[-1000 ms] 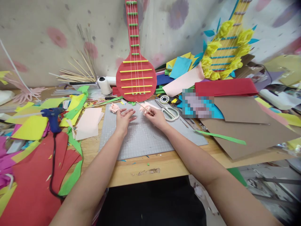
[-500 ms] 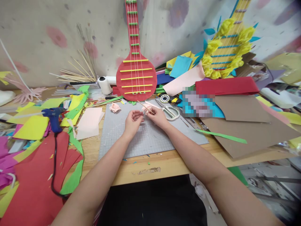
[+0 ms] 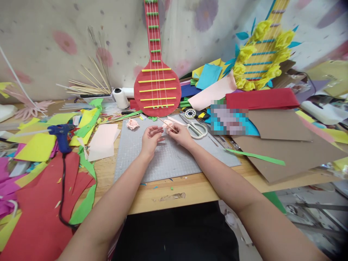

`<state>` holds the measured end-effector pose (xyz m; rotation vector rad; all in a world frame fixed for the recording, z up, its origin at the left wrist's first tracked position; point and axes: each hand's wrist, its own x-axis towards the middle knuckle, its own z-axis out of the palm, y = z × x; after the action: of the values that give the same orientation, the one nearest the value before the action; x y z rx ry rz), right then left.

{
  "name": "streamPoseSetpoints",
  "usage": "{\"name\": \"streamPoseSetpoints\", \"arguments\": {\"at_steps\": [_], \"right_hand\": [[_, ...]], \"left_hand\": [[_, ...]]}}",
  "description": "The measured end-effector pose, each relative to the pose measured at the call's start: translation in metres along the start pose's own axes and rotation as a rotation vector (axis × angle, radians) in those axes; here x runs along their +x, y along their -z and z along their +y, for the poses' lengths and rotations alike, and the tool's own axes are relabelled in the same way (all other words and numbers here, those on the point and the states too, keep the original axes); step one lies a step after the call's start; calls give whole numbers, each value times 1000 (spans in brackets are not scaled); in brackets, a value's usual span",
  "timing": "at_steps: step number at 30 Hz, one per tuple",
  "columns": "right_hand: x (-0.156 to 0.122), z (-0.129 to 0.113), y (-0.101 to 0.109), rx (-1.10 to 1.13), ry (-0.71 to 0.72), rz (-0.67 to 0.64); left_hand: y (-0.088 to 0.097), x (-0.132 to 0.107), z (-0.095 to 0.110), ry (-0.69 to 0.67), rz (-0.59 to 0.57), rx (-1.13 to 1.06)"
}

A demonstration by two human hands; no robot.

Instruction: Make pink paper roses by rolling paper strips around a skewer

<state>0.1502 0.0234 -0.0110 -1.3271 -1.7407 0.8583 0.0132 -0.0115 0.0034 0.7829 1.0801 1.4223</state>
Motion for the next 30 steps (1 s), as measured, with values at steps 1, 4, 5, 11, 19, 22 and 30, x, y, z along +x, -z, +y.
{"name": "streamPoseSetpoints", "arguments": {"at_steps": [1,4,5,11,19,22,30], "right_hand": [[0,1,-1,-12,11,0],[-2,1,-1,-82,39,1],[-3,1,-1,-119,47,1],[-10,-11,0,-417,87,42],[-15,-22,-4,-587,167,-2],[-15,-22,-2,-567,191,-9],[-16,-22,-1,-488,210,-19]], "left_hand": [[0,0,1,13,-1,-14],[1,1,3,56,-1,-66],[1,1,4,69,5,-85],[-2,-2,10,160,49,-167],[0,-1,2,-79,104,136],[3,3,-4,-271,87,307],[8,11,-11,-302,84,302]]}}
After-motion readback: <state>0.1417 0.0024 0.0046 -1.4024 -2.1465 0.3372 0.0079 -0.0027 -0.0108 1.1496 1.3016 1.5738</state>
